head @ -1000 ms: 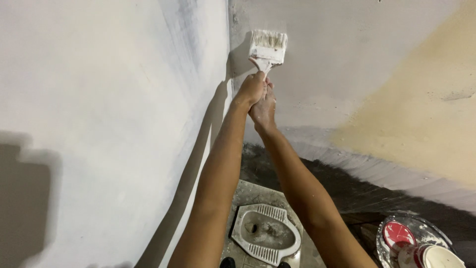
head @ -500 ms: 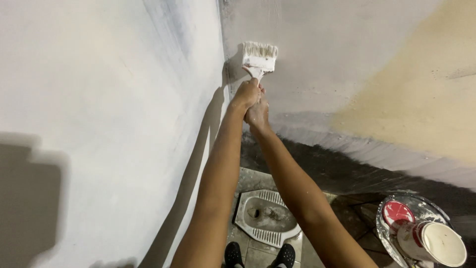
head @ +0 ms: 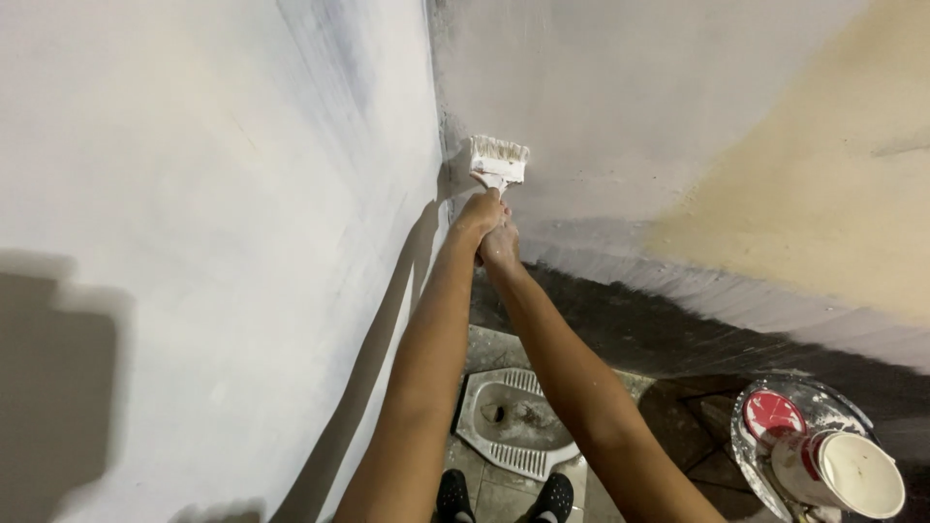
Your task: The person paints a wall corner using a paintbrush, dips the brush into a bucket of paint, and applies paint along the wall corner.
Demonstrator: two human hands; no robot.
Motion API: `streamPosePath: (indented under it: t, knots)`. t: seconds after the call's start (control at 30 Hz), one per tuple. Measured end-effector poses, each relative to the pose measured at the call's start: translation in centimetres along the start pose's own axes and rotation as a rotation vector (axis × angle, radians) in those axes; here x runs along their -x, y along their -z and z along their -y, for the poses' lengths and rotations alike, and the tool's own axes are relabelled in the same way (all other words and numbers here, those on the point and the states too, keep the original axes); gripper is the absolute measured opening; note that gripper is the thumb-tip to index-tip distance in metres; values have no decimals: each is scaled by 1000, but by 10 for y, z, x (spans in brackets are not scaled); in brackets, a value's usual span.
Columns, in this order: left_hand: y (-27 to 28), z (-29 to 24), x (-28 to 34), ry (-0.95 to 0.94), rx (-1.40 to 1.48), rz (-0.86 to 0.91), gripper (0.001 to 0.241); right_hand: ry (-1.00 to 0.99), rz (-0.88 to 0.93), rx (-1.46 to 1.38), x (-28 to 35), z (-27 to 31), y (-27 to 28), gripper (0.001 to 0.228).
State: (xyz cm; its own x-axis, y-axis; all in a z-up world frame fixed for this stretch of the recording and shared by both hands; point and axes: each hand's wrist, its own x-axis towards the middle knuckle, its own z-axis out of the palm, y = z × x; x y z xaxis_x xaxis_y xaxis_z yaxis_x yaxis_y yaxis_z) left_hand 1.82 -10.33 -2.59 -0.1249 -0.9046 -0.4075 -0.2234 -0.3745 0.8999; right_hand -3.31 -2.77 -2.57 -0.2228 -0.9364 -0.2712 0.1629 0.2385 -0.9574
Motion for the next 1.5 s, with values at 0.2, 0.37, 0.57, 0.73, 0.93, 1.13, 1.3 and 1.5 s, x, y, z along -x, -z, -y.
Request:
streamPosePath:
  t: [0.2, 0.37, 0.57, 0.73, 0.93, 1.13, 1.3, 1.5]
  knots:
    - [-10, 68, -77, -131, -142, 79, 24, -32, 117, -202, 2, -16, 8, 42]
    - [-2, 36, -11, 19, -92, 42, 39, -242, 37, -175, -7, -25, 12, 50]
    - [4, -21, 45, -3, -141, 6, 45, -311, 31, -186, -4, -22, 17, 49]
    - [13, -48, 54, -28, -187, -21, 51, -113, 50, -225, -4, 13, 3, 47]
    - [34, -60, 24, -75, -220, -70, 58, 176, 111, -161, -2, 43, -19, 57]
    - [43, -103, 42, -522, -151, -199, 45, 284, 19, -51, 33, 120, -28, 59]
    - [35, -155, 83, -538, 113, -96, 44, 490, 125, -149, 21, 142, -14, 57]
    - [23, -150, 54, -551, 128, -135, 56, 479, 157, -316, -3, 129, -10, 49]
